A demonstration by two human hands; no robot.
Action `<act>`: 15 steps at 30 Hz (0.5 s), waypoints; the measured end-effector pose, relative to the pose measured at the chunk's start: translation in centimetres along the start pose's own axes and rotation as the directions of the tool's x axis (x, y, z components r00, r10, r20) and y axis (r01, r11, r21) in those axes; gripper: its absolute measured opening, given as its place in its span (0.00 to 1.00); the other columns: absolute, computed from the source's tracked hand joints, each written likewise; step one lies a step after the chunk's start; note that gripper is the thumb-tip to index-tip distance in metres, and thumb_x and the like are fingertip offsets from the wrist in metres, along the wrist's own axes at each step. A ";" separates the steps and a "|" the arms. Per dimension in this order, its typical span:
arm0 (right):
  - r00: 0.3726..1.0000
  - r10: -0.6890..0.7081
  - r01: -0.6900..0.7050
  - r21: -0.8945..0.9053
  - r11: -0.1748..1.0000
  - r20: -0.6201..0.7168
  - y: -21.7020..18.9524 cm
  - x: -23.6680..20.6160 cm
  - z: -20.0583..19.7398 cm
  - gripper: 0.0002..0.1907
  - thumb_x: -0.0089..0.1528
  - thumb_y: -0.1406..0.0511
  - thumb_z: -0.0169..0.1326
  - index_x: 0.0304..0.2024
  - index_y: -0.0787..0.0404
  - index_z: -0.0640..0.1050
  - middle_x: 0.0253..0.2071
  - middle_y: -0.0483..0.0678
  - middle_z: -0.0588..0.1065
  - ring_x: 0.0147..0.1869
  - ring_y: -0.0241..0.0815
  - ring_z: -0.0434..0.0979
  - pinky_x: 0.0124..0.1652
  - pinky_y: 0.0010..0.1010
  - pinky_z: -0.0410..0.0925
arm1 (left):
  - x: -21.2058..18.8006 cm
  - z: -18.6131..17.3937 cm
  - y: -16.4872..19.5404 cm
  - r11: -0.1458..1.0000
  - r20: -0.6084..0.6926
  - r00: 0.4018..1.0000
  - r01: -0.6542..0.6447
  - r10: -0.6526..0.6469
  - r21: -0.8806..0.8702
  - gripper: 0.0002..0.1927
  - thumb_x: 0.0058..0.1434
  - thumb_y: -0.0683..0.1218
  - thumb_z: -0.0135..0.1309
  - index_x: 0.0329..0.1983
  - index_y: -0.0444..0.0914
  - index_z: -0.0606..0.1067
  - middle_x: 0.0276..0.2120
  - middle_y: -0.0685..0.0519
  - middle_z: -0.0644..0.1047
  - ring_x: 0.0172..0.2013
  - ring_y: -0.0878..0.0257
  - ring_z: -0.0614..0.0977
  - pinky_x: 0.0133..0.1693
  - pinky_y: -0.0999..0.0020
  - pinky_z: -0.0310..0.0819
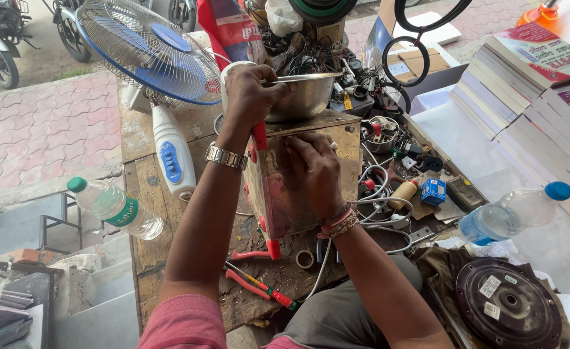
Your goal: The person uses a screwdriver to remove and reinsert screws on a metal appliance base, then manipulates the internal grinding mechanism inside a stainless steel bowl. The person repeatedly tightens and loosens screws while adjusting the bowl and internal parts.
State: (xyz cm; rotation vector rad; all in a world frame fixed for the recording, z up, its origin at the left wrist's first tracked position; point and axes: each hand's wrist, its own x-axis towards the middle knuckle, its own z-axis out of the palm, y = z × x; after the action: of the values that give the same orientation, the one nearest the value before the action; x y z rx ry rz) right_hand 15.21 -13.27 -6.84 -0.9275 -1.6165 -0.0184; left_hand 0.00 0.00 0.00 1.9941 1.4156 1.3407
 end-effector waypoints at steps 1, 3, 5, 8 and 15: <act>1.000 0.013 -0.013 0.022 1.000 0.004 0.6 -0.4 0.2 0.13 0.63 0.71 0.60 0.50 0.64 0.82 0.49 0.52 0.78 0.52 0.51 0.80 0.50 0.37 0.74 | 0.0 0.5 -0.4 1.000 0.013 1.000 0.021 -0.021 -0.014 0.14 0.52 0.52 0.72 0.27 0.39 0.81 0.18 0.58 0.74 0.21 0.69 0.72 0.28 0.69 0.68; 0.999 0.035 -0.036 0.064 0.997 0.013 2.2 -0.9 0.5 0.12 0.63 0.70 0.61 0.50 0.64 0.82 0.48 0.53 0.78 0.51 0.51 0.81 0.49 0.37 0.74 | 0.1 1.6 -1.2 0.997 0.039 0.997 0.062 -0.060 -0.041 0.15 0.52 0.53 0.71 0.27 0.39 0.81 0.18 0.58 0.74 0.21 0.69 0.72 0.27 0.68 0.66; 1.000 0.016 -0.016 0.038 0.999 -0.013 3.5 -1.5 1.1 0.12 0.63 0.69 0.62 0.49 0.64 0.82 0.47 0.52 0.78 0.50 0.50 0.80 0.50 0.37 0.74 | 0.1 2.6 -2.0 1.000 0.005 1.000 -0.008 0.008 0.018 0.16 0.51 0.54 0.73 0.26 0.39 0.82 0.18 0.57 0.74 0.21 0.69 0.73 0.29 0.69 0.67; 0.999 0.013 -0.013 0.006 1.000 -0.030 4.6 -2.7 2.2 0.10 0.63 0.67 0.64 0.46 0.64 0.82 0.45 0.52 0.78 0.49 0.49 0.79 0.49 0.38 0.74 | -0.5 3.6 -3.4 0.998 -0.008 1.000 -0.018 0.018 0.055 0.17 0.50 0.55 0.73 0.26 0.38 0.82 0.18 0.57 0.75 0.21 0.68 0.73 0.30 0.68 0.68; 0.997 0.013 -0.019 -0.073 0.997 -0.081 6.5 -4.3 4.2 0.19 0.63 0.64 0.64 0.52 0.70 0.79 0.45 0.53 0.76 0.48 0.51 0.76 0.49 0.42 0.70 | -0.6 4.8 -5.5 0.987 -0.036 0.989 -0.140 0.144 0.080 0.14 0.51 0.52 0.73 0.26 0.39 0.83 0.20 0.57 0.77 0.23 0.69 0.74 0.29 0.69 0.67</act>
State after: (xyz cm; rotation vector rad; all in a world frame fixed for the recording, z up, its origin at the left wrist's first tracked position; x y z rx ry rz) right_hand 15.29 -9.13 -14.71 -0.9847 -1.5422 -0.1035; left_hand 1.03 2.94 -6.60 2.1657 1.3860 1.4139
